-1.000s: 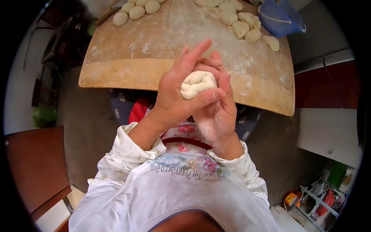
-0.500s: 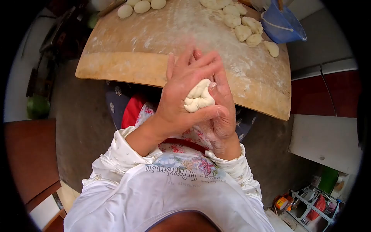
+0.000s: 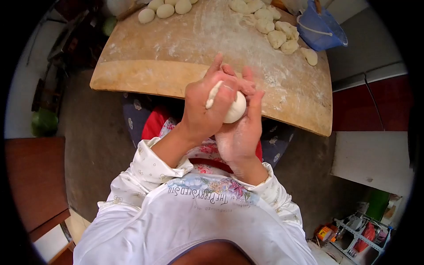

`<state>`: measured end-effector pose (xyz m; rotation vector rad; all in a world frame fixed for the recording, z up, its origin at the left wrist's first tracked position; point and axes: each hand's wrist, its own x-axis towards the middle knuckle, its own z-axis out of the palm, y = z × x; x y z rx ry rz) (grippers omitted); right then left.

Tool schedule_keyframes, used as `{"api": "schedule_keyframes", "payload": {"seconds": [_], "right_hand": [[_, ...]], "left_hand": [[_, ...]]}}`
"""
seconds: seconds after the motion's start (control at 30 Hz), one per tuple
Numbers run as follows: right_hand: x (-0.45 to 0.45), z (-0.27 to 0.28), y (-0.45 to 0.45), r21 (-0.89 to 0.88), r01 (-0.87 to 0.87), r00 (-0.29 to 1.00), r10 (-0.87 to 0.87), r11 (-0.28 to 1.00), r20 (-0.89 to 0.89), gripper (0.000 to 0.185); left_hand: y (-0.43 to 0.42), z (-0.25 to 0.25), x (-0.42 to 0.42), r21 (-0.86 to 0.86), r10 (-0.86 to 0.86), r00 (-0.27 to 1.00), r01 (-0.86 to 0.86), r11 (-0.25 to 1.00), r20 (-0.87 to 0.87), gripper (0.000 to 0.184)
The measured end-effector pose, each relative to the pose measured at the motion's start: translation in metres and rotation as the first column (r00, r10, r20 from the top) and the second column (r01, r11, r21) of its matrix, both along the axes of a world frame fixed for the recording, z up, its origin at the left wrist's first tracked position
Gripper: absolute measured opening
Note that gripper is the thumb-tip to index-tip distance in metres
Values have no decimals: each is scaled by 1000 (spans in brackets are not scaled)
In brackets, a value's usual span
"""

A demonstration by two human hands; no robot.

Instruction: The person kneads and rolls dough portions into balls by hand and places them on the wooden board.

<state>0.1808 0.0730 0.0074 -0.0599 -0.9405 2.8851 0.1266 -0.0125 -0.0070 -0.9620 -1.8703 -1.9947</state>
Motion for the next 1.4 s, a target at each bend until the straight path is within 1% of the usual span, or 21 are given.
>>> {"api": "schedule_keyframes", "payload": {"seconds": [0.07,0.13,0.2,0.27,0.33,0.4,0.53,0.63,0.7,0.73,0.77,0.83,0.93,1.0,1.03,1.1,1.2,1.23,1.3,1.33,1.4], "right_hand": [[-5,1,-7,17,66,997,-67,998,35,61],[-8,-4,-8,145,112,993,-116,983,23,59],[-3,3,-4,103,136,981,-149,985,127,55],[-1,11,1,152,153,973,-176,976,150,55],[4,16,6,82,43,983,-57,996,177,48],[10,4,9,155,-44,997,33,987,76,52],[7,20,4,-69,10,895,22,998,446,43],[5,18,-5,-228,63,962,1,972,272,44],[-1,15,-6,-53,172,973,-161,984,163,48],[-4,15,-6,29,234,967,-236,972,97,50],[-5,15,1,-54,217,965,-206,975,162,49],[3,21,10,21,112,969,-114,994,221,49],[13,24,13,88,-25,959,-1,996,284,45],[11,16,18,-127,-112,933,148,986,327,38],[8,17,14,-179,-55,942,110,982,316,39],[2,23,2,-281,66,953,23,957,301,43],[-6,6,1,9,179,978,-179,984,109,47],[-5,-5,13,319,104,990,-129,942,59,49],[4,-1,24,646,228,970,-111,729,-217,50],[4,-8,26,644,206,973,-86,737,-213,49],[2,-14,29,640,162,978,-38,751,-203,47]], "left_hand": [[-1,-13,-7,50,-4,1000,3,999,6,23],[1,-9,-4,-3,35,998,-36,999,-43,28],[8,6,0,-144,99,980,-125,982,-174,36],[12,25,2,-42,175,958,-190,981,-228,44],[4,34,0,-171,118,930,-187,967,-349,46],[-18,38,-11,-504,-132,863,-155,850,-488,43],[-19,21,-13,-343,-124,874,-51,938,-470,34],[-9,16,-7,-123,-1,945,-41,992,-326,34],[5,14,-4,-17,80,974,-85,996,-211,34],[10,17,-2,-56,125,951,-147,988,-284,35],[14,22,3,-91,169,919,-213,973,-356,36],[13,29,3,-220,105,865,-240,946,-491,40],[-11,34,-6,-515,-223,776,-150,844,-591,45],[-16,25,-10,-450,-226,803,-58,891,-552,42],[-17,21,-11,-413,-229,816,-14,911,-531,41],[-5,17,-4,-216,1,903,-104,971,-429,40],[6,17,5,-179,91,942,-155,972,-322,51],[13,21,6,-156,106,916,-179,971,-386,56],[1,27,2,-378,-55,856,-169,910,-514,63],[-5,30,-1,-471,-149,813,-167,866,-562,66],[-12,30,-7,-547,-263,730,-177,818,-631,48]]}}
